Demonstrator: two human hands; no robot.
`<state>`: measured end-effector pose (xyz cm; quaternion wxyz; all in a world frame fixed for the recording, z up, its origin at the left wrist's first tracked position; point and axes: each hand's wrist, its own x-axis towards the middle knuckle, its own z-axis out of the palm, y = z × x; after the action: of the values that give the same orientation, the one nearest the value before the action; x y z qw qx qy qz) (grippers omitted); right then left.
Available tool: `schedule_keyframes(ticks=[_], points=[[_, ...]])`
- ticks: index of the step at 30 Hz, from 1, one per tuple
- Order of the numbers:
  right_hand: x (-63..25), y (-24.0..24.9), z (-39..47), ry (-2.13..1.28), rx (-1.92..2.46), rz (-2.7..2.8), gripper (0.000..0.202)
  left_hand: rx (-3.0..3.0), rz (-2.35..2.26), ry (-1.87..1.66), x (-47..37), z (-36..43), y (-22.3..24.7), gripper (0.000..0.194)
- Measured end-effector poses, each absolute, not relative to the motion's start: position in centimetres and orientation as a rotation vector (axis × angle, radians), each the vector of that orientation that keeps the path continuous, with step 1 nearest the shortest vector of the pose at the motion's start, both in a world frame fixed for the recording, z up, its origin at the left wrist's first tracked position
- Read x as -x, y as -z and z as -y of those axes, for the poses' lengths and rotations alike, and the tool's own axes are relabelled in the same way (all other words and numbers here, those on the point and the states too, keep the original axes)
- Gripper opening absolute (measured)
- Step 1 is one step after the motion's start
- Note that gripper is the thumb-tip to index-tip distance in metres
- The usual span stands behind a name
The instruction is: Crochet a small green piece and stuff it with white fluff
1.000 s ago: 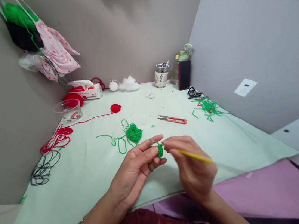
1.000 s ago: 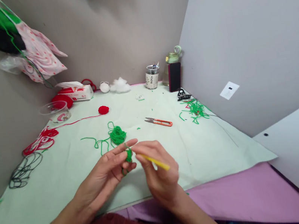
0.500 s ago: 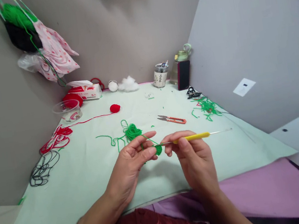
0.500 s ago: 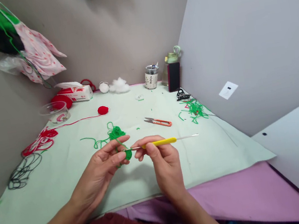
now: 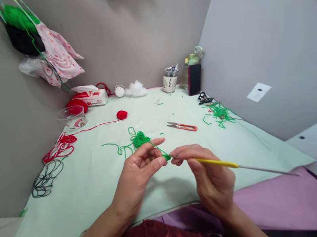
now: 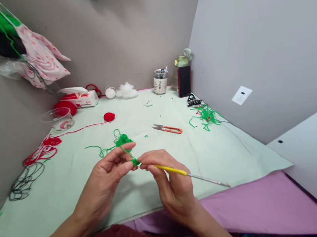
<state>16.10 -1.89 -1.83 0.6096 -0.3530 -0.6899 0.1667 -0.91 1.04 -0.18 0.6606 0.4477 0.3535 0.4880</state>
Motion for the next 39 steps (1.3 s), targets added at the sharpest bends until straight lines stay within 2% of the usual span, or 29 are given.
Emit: schedule_keyframes(ticks=[4,6,8,12,15,19,21,23,29,33,39], points=[[-15.8,3.0,1.9,-0.018,0.927,1.729,0.035,-0.99,-0.802,-1.125,0.5,-0.8,0.4,0.042],[-15.6,3.3,1.7,0.051,0.908,1.724,0.036,-0.851,-0.755,-1.042,0.4,-0.8,0.4,0.049],[-15.5,3.2,1.5,-0.052,0.863,1.642,0.032,-0.717,-0.708,-0.964,0.5,-1.0,0.3,0.05],[-15.5,2.2,0.8,-0.506,0.783,1.336,0.025,-0.686,-0.679,-0.991,0.9,-1.4,-0.1,0.043],[-15.2,1.8,0.6,-0.612,0.788,1.349,0.023,-0.792,-0.707,-0.999,0.8,-1.3,-0.2,0.042],[-14.8,2.5,0.9,-0.31,0.857,1.513,0.029,-0.855,-0.776,-1.062,0.3,-1.0,0.1,0.043],[-14.9,2.9,1.1,-0.077,0.869,1.621,0.034,-0.793,-0.735,-1.021,0.2,-1.0,0.4,0.043],[-15.1,3.0,1.2,0.003,0.867,1.648,0.034,-0.7,-0.667,-0.962,0.3,-1.2,0.6,0.04],[-15.7,2.0,0.7,-0.656,0.82,1.266,0.022,-0.702,-0.674,-1.026,0.7,-1.7,0.5,0.029],[-15.6,2.1,0.6,-0.766,0.822,1.277,0.018,-0.857,-0.736,-0.986,0.6,-1.2,0.2,0.034],[-16.0,2.2,0.5,-0.957,0.719,1.15,0.023,-0.919,-0.762,-0.967,0.8,-1.0,0.1,0.034]])
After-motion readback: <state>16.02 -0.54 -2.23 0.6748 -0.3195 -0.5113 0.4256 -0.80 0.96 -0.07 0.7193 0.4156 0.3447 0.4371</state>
